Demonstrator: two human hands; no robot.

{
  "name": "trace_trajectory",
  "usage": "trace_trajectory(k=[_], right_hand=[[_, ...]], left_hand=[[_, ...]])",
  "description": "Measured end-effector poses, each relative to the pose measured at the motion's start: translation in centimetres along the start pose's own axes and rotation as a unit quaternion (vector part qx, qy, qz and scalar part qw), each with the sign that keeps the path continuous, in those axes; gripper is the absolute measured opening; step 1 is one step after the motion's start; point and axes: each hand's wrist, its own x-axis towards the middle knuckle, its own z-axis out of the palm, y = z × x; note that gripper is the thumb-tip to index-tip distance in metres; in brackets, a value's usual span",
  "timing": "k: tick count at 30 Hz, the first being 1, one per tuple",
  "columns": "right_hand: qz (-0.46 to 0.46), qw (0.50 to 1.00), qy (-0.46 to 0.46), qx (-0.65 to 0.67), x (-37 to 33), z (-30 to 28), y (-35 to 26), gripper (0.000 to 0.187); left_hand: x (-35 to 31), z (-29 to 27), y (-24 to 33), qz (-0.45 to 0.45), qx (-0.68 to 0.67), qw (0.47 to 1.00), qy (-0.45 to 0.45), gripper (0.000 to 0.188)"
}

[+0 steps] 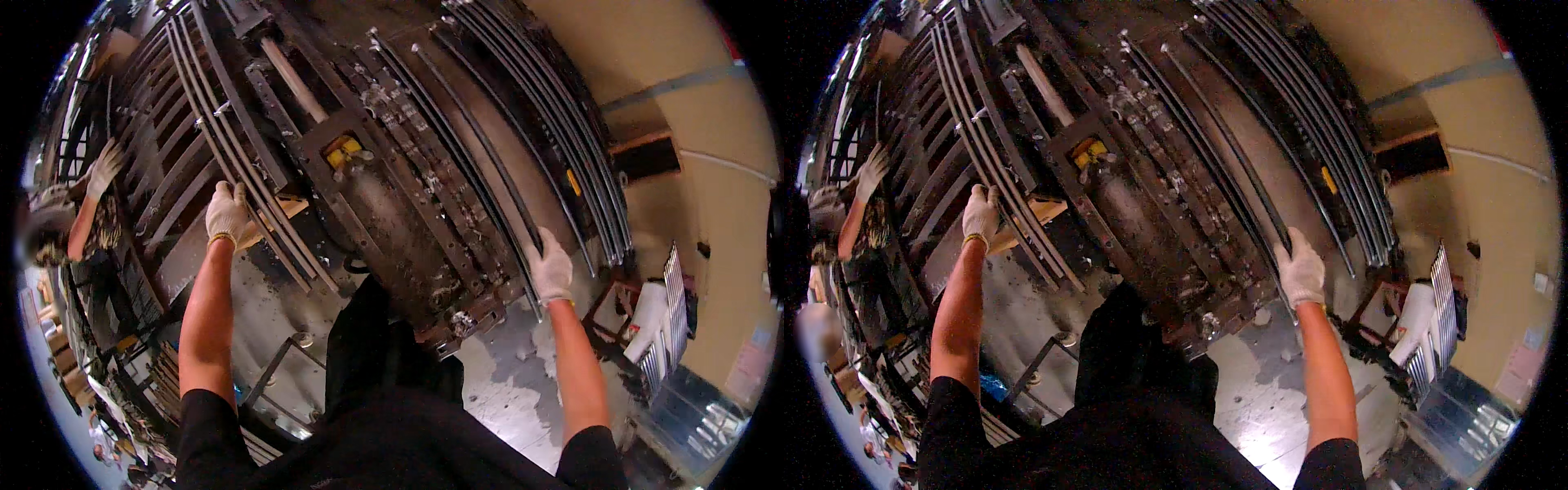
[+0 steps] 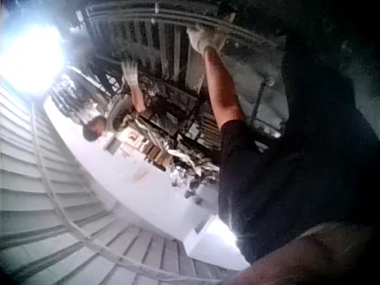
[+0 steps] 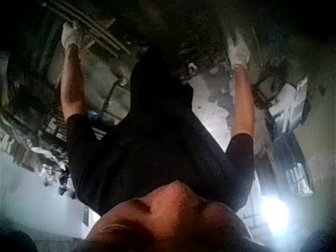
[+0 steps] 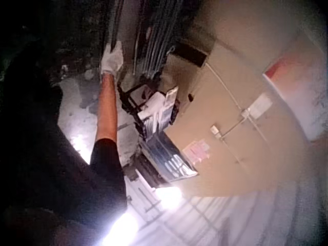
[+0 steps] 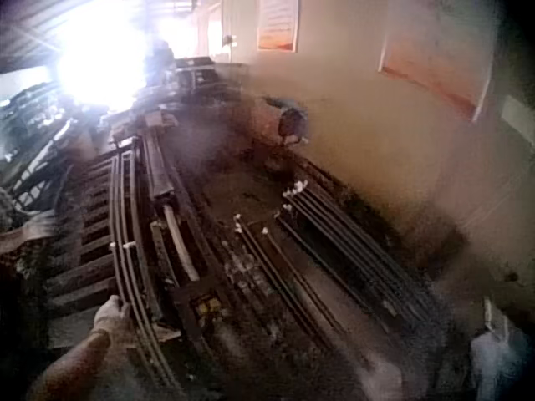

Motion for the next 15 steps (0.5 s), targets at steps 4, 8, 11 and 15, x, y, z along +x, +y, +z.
trace_trajectory(k=[4,8,11,15], right_hand=[[-0.032,0.999,0.032,-0.028,6.8,6.2,1.4,0.053],[-0.054,0.996,0.061,-0.04,11.1,7.9,0.0,0.053],[-0.046,0.995,0.043,-0.079,10.7,7.5,1.2,0.053],[-0.133,0.977,0.103,-0.134,11.1,5.7,3.2,0.041]], left_hand=[[-3.6,0.8,-1.3,0.001,-0.184,0.983,0.031,0.04],[-14.3,3.9,-5.1,0.105,-0.254,0.96,0.054,0.034],[-24.9,3.8,-4.0,-0.052,-0.275,0.96,-0.018,0.039],[-39.1,8.4,-9.1,-0.318,-0.382,0.866,-0.06,0.028]])
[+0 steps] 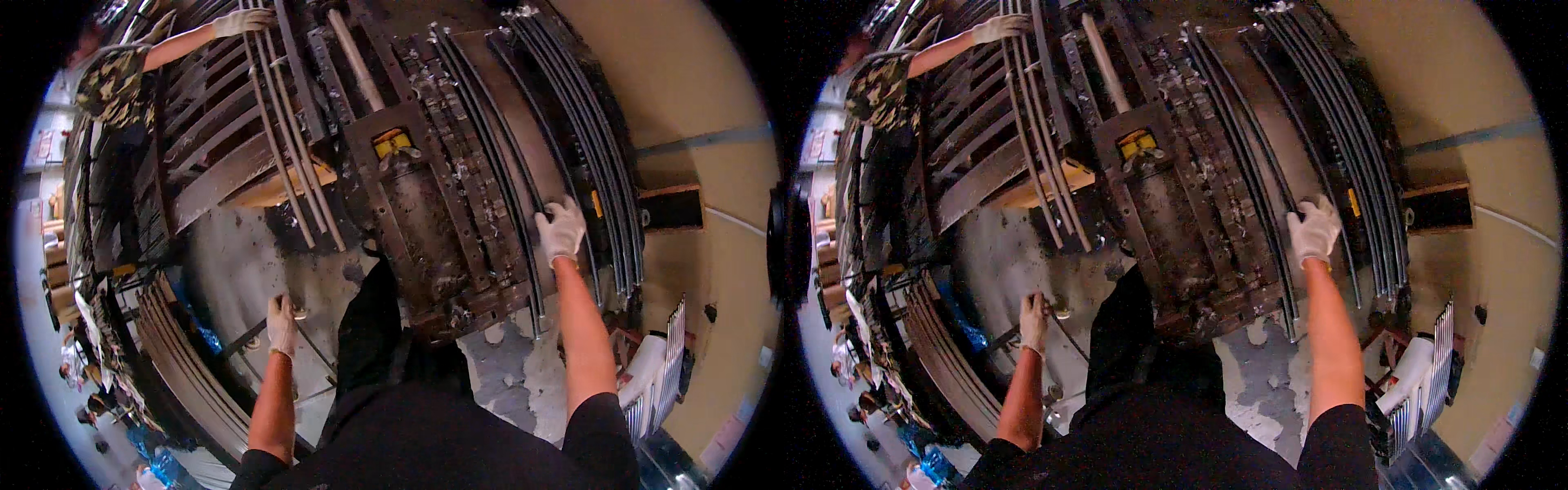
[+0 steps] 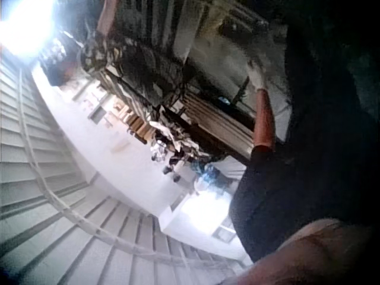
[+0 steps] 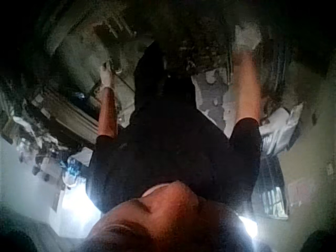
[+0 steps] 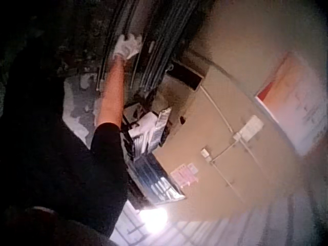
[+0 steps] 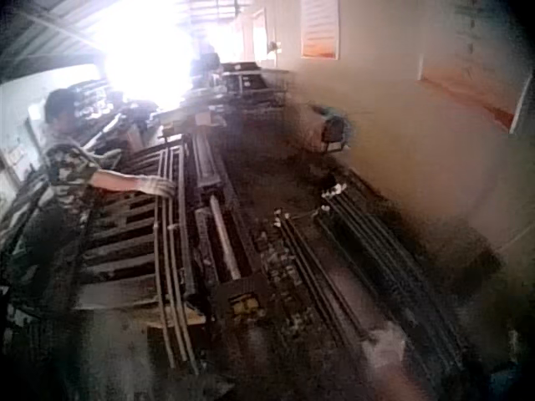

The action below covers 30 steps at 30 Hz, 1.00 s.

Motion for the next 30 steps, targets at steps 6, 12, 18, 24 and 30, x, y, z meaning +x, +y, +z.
trace_trajectory(k=[6,12,18,24,30], right_hand=[[0.028,0.996,-0.058,0.054,1.4,-0.2,4.2,0.046],[0.033,0.996,-0.063,0.053,1.9,-1.1,4.7,0.074],[0.048,0.987,-0.131,0.086,2.8,-0.5,5.1,0.096],[-0.042,0.989,-0.137,0.033,-0.9,1.7,0.1,0.107],[-0.007,0.988,-0.153,0.009,-1.6,1.6,-1.7,0.112]], left_hand=[[-9.5,0.1,-15.9,-0.221,-0.112,0.967,-0.062,0.035],[-12.9,0.3,-18.0,-0.238,-0.036,0.964,-0.109,0.042],[-11.0,1.3,-14.8,-0.19,-0.02,0.971,-0.143,0.045],[-9.0,4.0,-11.5,-0.153,-0.058,0.975,-0.153,0.046],[-9.8,5.9,-5.4,-0.165,-0.041,0.97,-0.176,0.043]])
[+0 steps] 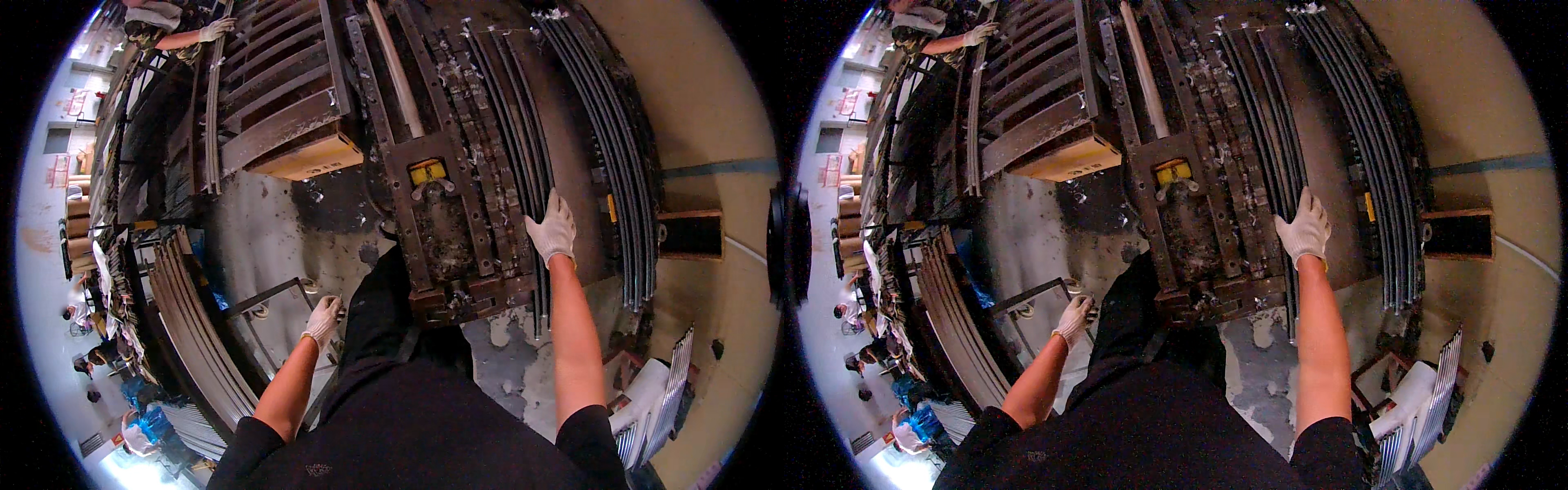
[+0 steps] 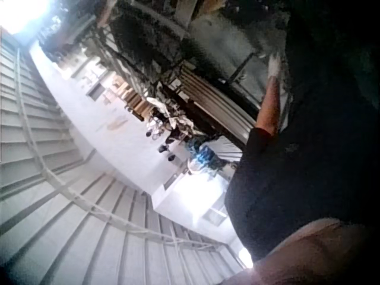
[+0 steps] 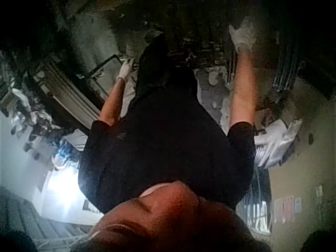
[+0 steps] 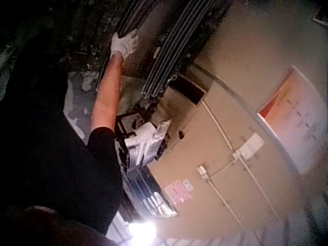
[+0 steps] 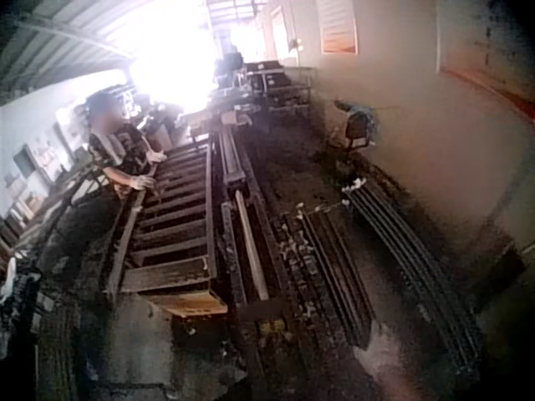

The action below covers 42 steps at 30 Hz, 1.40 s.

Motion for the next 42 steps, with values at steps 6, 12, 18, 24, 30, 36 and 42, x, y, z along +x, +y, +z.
trace_trajectory(k=[6,12,18,24,30,36,42], right_hand=[[0.035,0.999,-0.012,-0.029,-1.4,-2.2,-1.1,0.121],[0.065,0.997,-0.031,-0.04,-1.9,-3.7,-2.8,0.118],[0.069,0.997,-0.005,0.045,-1.4,-1.4,-0.1,0.084],[0.077,0.99,-0.026,0.116,-7.8,-4.4,1.7,0.046],[0.112,0.976,-0.015,0.187,-23.0,-6.7,5.1,0.067],[0.103,0.961,-0.055,0.252,-37.9,-9.6,-0.6,0.065],[0.071,0.964,-0.021,0.255,-46.6,-6.3,-3.7,0.06]], left_hand=[[-3.2,0.5,0.3,0.007,0.036,0.999,0.025,0.042],[-5.8,-0.5,-2.8,0.019,0.013,0.999,0.035,0.041],[-6.5,-1.7,-9.6,0.043,-0.095,0.993,0.049,0.04],[-7.2,-2.5,-10.8,0.048,-0.077,0.993,0.076,0.031],[-13.2,4.0,5.6,0.322,0.023,0.947,0.002,0.022],[-20.7,13.8,15.3,0.342,0.027,0.871,-0.352,0.058],[-22.4,20.6,13.2,0.498,0.186,0.762,-0.369,0.06]])
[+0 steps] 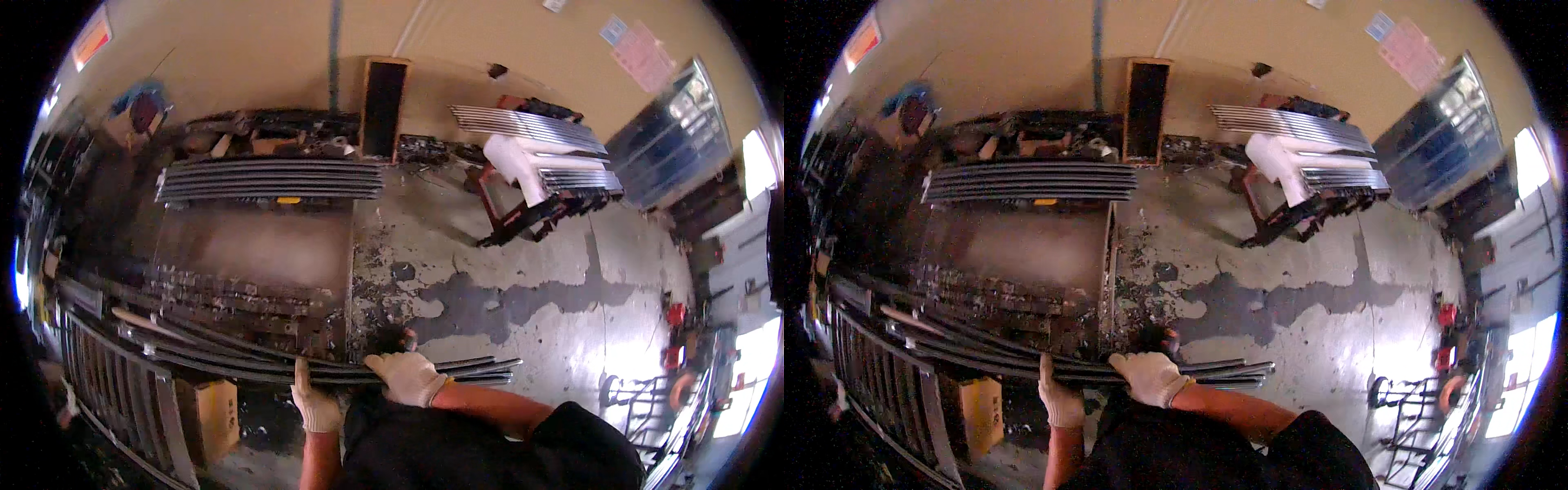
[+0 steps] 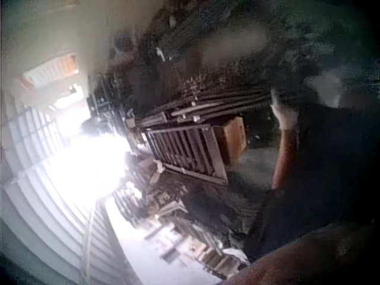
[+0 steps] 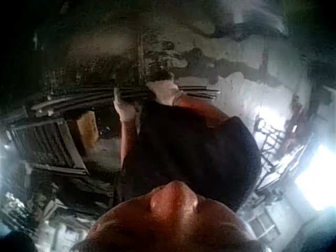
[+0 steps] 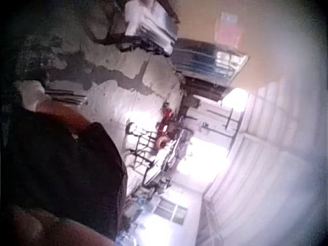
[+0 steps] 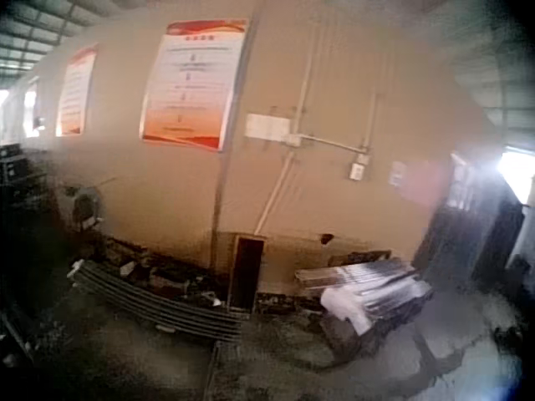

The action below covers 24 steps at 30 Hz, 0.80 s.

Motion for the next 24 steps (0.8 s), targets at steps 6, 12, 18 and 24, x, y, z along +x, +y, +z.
trace_trajectory(k=[6,12,18,24], right_hand=[[0.048,0.999,0.007,-0.013,-4.0,-1.0,5.4,0.058],[0.051,0.997,0.003,-0.056,-10.5,-6.2,22.5,0.051],[0.073,0.978,0.033,-0.191,-19.5,-17.6,42.9,0.032],[0.144,0.957,0.012,-0.252,-23.6,-31.5,59.0,0.034]], left_hand=[[1.5,8.2,3.3,-0.311,-0.416,0.853,0.058,0.033],[6.1,15.1,-0.8,-0.136,-0.46,0.877,0.041,0.039],[10.4,26.8,0.9,-0.12,-0.434,0.875,0.178,0.043],[15.3,43.3,-1.2,-0.124,-0.462,0.869,0.128,0.061]])
